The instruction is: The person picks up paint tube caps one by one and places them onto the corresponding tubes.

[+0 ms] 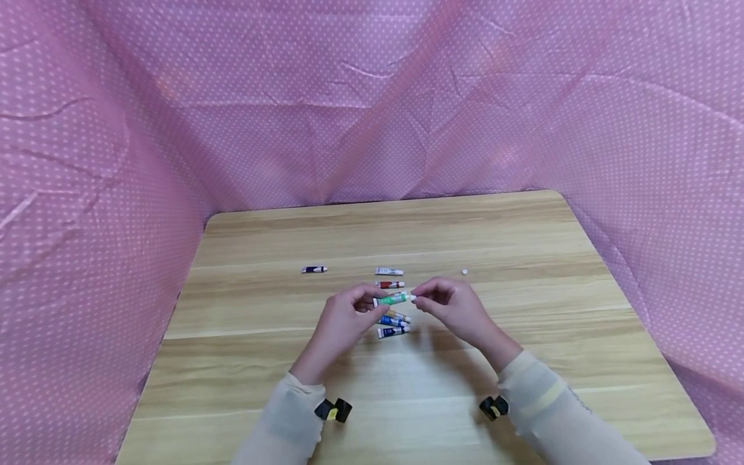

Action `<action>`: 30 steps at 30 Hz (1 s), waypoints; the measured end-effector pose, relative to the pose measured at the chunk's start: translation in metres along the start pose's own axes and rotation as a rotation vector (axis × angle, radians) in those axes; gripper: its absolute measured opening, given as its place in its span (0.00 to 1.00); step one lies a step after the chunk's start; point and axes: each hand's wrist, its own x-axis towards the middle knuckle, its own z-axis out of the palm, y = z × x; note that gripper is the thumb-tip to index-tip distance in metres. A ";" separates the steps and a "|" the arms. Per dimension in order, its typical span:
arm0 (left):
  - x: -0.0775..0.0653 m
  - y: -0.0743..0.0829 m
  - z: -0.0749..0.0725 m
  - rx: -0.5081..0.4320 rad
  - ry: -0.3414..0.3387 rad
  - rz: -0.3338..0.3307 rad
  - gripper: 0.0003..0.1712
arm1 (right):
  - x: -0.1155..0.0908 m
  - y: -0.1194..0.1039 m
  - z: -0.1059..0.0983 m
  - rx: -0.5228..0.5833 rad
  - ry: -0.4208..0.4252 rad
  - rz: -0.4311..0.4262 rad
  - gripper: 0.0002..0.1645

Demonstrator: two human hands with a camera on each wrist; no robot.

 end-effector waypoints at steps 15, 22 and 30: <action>-0.003 0.004 0.004 0.057 0.016 0.054 0.12 | 0.000 0.002 0.004 0.020 0.010 -0.021 0.08; -0.003 0.005 0.003 0.066 0.020 0.036 0.12 | 0.000 0.005 0.006 -0.008 -0.013 -0.021 0.10; -0.002 0.006 0.006 0.054 0.006 0.046 0.13 | 0.002 0.004 0.007 -0.022 -0.025 -0.032 0.18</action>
